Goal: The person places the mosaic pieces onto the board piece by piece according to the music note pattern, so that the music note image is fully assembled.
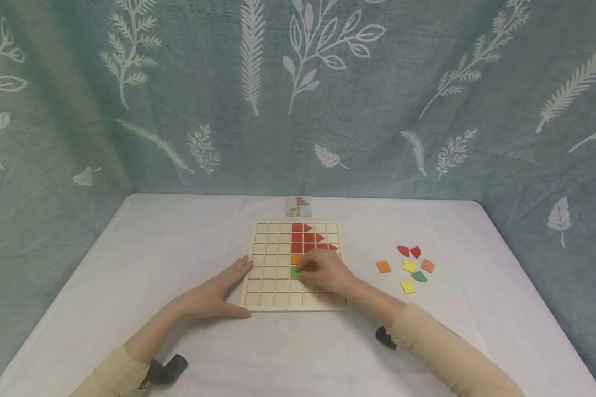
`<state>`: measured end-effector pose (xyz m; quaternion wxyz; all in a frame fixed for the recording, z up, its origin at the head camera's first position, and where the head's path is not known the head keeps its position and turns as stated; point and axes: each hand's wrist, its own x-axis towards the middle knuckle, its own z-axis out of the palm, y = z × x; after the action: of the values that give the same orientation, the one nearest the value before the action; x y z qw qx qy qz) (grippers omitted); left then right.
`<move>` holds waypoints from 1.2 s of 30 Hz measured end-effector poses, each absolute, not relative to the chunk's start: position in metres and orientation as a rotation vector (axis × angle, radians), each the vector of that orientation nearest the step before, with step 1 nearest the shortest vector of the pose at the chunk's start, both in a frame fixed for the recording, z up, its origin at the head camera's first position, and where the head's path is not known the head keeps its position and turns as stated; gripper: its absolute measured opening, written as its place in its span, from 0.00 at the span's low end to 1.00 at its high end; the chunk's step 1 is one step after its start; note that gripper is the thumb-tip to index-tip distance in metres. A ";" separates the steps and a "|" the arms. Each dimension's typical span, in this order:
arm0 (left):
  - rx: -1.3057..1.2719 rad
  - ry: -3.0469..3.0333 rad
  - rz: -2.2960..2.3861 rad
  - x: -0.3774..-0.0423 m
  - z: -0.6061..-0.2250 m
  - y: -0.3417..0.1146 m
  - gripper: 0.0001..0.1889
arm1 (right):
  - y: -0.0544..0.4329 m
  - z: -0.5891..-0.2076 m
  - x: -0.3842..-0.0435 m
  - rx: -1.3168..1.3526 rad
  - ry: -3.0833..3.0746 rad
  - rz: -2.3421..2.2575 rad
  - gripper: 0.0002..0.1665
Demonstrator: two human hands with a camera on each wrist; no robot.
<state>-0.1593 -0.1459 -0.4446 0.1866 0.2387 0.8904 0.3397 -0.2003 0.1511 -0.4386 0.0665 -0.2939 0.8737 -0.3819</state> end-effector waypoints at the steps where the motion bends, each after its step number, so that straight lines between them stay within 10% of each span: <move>1: 0.671 2.507 0.956 -0.159 -0.445 -0.146 0.58 | 0.151 -0.438 -0.200 -0.903 2.640 -1.152 0.08; 36: 0.655 2.500 0.959 -0.159 -0.444 -0.144 0.58 | 0.276 -0.421 -0.172 -0.206 2.830 -1.139 0.15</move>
<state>-0.1587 -0.1436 -0.4442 0.1912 0.2331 0.8902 0.3415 -0.1724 0.2755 -0.4206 0.0421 -0.0673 0.9247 -0.3723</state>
